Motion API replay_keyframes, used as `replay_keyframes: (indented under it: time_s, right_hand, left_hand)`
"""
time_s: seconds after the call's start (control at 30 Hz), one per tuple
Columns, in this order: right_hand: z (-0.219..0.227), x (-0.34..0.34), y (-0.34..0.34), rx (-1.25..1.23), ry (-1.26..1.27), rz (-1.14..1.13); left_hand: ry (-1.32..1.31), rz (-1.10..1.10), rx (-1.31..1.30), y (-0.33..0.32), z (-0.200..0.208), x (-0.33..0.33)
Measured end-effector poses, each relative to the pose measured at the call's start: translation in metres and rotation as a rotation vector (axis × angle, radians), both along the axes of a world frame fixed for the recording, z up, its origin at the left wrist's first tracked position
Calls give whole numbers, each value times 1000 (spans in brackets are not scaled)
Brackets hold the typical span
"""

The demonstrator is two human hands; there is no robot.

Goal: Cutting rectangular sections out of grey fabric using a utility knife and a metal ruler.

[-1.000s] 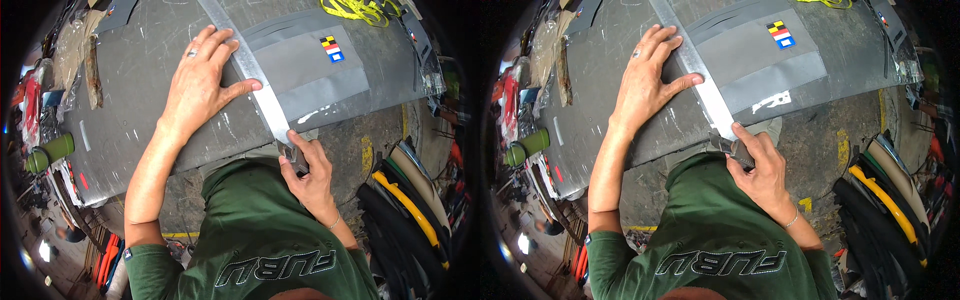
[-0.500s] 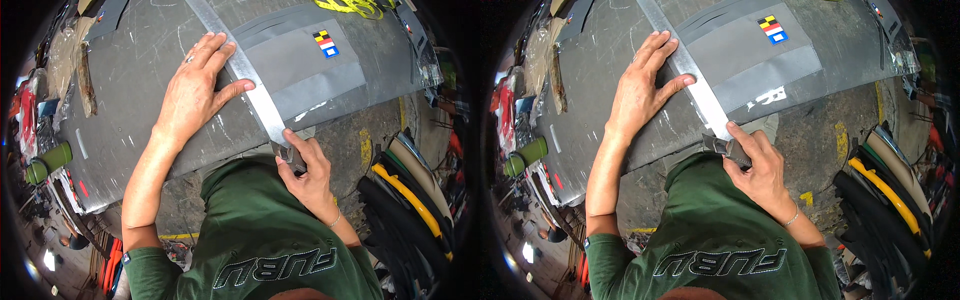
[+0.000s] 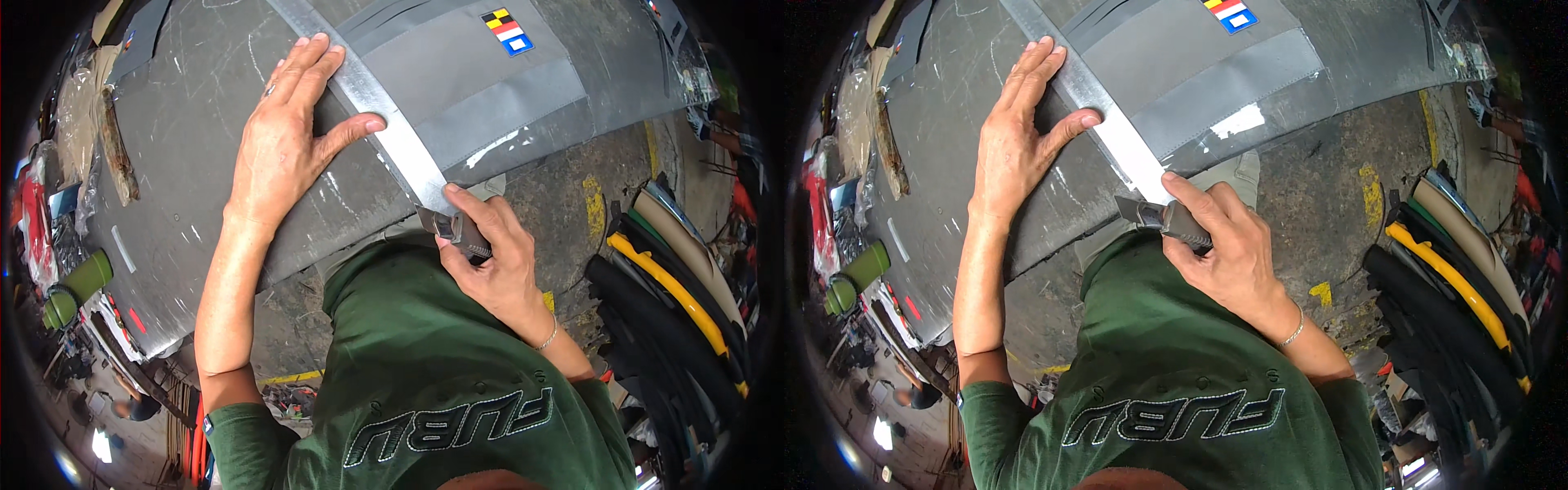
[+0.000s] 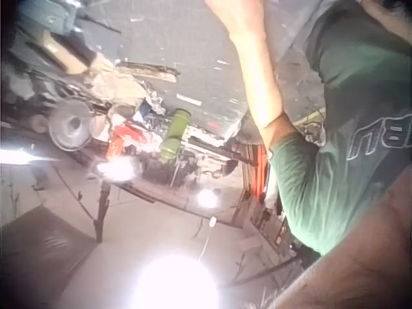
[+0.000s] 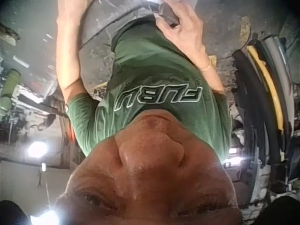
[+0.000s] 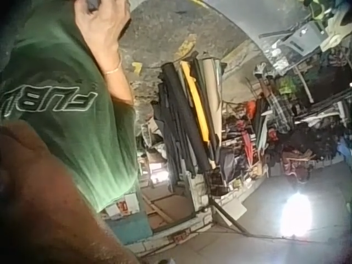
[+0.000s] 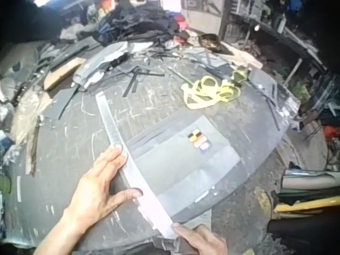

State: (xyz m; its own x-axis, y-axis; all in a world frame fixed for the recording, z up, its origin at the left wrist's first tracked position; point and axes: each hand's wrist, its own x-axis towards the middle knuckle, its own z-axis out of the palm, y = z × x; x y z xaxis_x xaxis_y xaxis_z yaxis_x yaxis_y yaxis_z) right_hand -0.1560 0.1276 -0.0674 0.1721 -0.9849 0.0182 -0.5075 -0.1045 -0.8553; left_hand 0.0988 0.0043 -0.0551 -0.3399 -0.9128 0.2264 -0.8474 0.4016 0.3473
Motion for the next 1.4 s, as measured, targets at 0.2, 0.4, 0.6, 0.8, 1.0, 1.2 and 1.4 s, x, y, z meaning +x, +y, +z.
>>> replay_keyframes:
  time_s: [0.2,0.4,0.6,0.8,1.0,1.2,1.4]
  right_hand:
    - [2,1,0,-23,3,17]
    - [3,1,0,-12,-4,15]
    - [2,0,-2,-36,-4,32]
    - [0,-1,-1,-23,6,38]
    - [1,-1,-1,-5,-18,36]
    - [4,-1,-2,-2,-9,33]
    - [18,-3,-5,113,-3,50]
  left_hand:
    - [4,-1,-32,2,-3,1]
    - [32,10,0,2,-5,1]
    - [54,4,-8,2,-8,3]
    - [79,-5,-5,2,-10,3]
    - [73,-9,-8,2,-10,3]
    - [24,1,-3,2,-5,2]
    - [-49,-22,-6,0,8,2]
